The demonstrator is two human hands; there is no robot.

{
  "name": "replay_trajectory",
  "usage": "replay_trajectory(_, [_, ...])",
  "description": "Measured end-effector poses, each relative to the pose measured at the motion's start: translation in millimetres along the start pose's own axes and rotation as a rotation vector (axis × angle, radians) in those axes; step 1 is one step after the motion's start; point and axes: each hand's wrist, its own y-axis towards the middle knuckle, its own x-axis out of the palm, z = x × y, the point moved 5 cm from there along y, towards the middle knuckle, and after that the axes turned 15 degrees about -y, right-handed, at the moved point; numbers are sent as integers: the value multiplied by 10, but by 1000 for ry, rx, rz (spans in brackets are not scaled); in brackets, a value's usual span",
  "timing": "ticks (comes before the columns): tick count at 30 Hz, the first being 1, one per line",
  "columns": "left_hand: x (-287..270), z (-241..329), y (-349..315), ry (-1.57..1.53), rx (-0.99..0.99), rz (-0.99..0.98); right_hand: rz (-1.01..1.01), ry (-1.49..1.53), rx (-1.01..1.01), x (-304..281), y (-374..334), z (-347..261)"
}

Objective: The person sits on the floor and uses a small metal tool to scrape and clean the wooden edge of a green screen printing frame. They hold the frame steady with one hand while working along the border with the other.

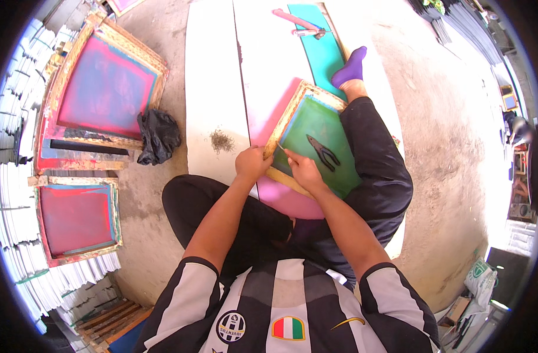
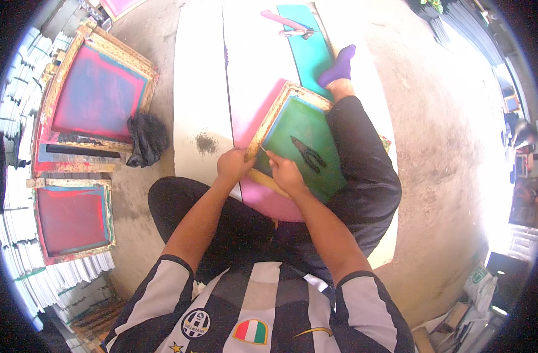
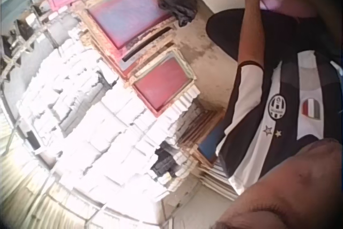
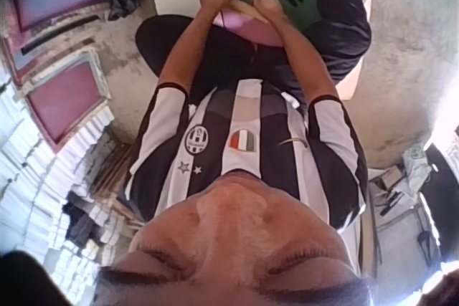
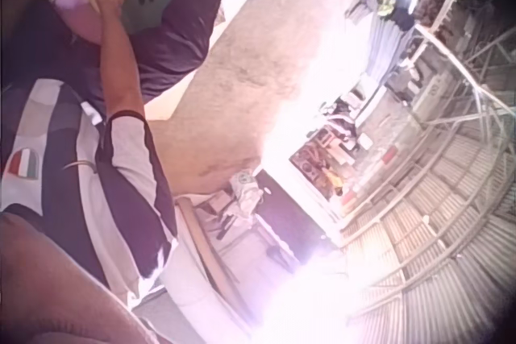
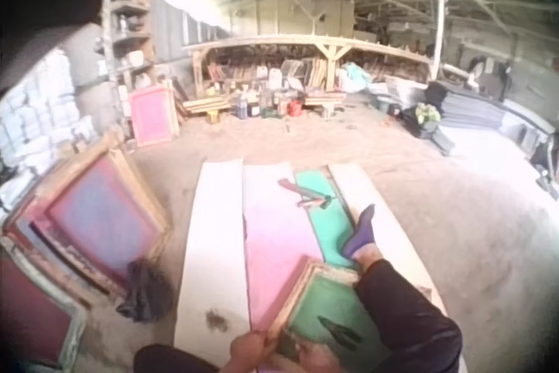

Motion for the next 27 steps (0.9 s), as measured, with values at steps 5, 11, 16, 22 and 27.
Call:
replay_trajectory(5, [-45, -95, -59, 9, -2, 18, -533, 953, 536, -4, -26, -14])
replay_trajectory(11, [-12, 11, -81, -48, 27, 60, -430, 822, 393, 12, 49, 196])
replay_trajectory(16, [-13, -59, -103, -60, 30, 81, 69, -48, -27, -256, -148, -254])
replay_trajectory(22, [-4, -50, -52, -34, 14, 43, 9, -269, 59, -377, -186, -438])
replay_trajectory(27, [3, -93, -19, -11, -10, -2, -150, -547, 72, -487, -140, -752])
